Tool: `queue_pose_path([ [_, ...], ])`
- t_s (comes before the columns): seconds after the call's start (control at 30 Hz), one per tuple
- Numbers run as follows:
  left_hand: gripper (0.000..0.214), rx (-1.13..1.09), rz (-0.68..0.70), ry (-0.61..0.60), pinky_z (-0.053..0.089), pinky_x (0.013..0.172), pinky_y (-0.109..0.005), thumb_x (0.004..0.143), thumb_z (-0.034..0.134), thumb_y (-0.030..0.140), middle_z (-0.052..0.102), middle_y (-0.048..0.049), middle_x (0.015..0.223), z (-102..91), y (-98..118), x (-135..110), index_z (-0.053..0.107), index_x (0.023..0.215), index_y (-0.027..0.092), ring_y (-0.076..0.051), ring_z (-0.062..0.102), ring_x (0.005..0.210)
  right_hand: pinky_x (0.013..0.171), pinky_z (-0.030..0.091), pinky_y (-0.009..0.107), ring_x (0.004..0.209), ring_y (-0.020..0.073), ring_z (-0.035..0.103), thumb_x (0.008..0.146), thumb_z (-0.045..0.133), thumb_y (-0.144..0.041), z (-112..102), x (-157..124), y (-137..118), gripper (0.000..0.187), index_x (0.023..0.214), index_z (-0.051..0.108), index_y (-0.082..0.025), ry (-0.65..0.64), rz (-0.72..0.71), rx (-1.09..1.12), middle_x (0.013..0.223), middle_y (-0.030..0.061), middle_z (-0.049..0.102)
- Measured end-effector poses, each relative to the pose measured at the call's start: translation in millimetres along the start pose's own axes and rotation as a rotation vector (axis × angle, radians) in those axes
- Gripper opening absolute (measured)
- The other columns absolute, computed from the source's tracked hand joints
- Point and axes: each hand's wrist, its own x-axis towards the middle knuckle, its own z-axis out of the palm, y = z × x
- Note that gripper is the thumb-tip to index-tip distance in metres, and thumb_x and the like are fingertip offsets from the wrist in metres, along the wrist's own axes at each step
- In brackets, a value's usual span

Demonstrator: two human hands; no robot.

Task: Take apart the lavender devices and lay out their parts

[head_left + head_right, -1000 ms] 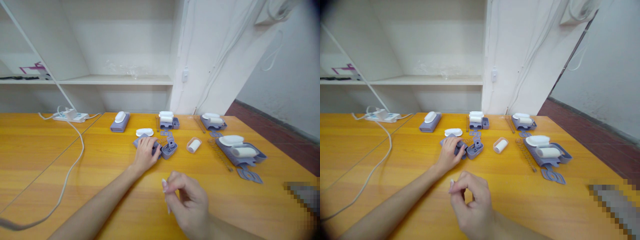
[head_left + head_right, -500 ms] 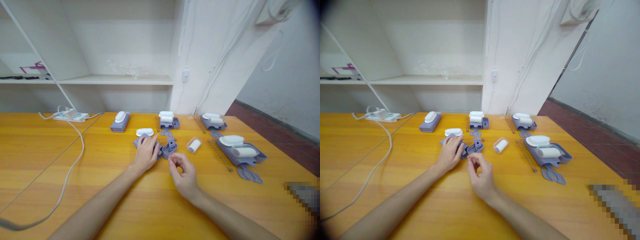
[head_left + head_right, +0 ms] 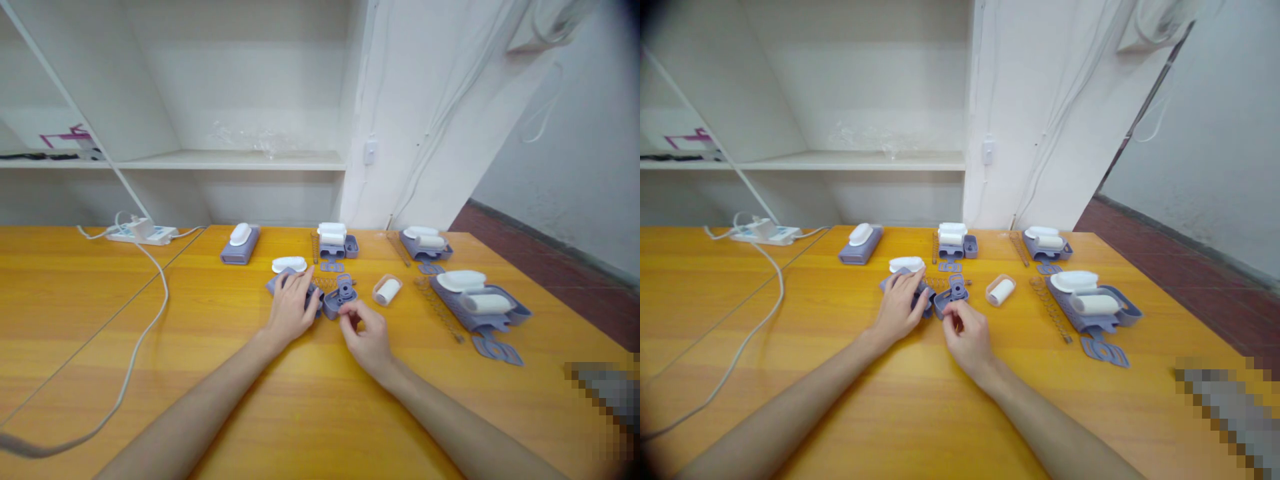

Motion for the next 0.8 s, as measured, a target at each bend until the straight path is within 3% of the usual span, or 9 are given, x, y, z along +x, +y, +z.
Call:
queue_pose_path([
  [0.43,0.037,-0.027,-0.024,0.020,0.031,0.100,-0.045,0.087,0.045,0.028,0.059,-0.0108,0.117,-1.1,1.8,1.3,0.045,0.122,0.016,-0.025,0.051,0.109,0.050,0.040,0.019,0.051,0.0086,0.048,0.077,0.051,-0.010,0.6,0.7,0.2,0.011,0.071,0.051,-0.020,0.015,0.110,0.039,0.061,-0.0043,0.052],
  [0.63,0.036,-0.018,-0.025,0.011,0.031,0.101,-0.044,0.087,0.046,0.028,0.059,-0.0104,0.116,-1.8,2.3,1.3,0.045,0.121,0.016,-0.024,0.051,0.108,0.054,0.042,0.020,0.056,0.0090,0.051,0.079,0.051,-0.010,0.0,0.1,0.2,0.013,0.082,0.060,-0.019,0.009,0.053,0.065,0.067,-0.0027,0.058],
  [0.8,0.035,-0.015,-0.023,0.016,0.031,0.100,-0.044,0.087,0.046,0.028,0.059,-0.0100,0.116,-1.7,2.3,1.5,0.046,0.120,0.016,-0.024,0.051,0.108,0.056,0.042,0.021,0.057,0.0098,0.053,0.077,0.050,-0.007,-0.4,1.0,-0.1,0.015,0.073,0.059,-0.019,0.000,0.056,0.066,0.067,-0.0018,0.060],
])
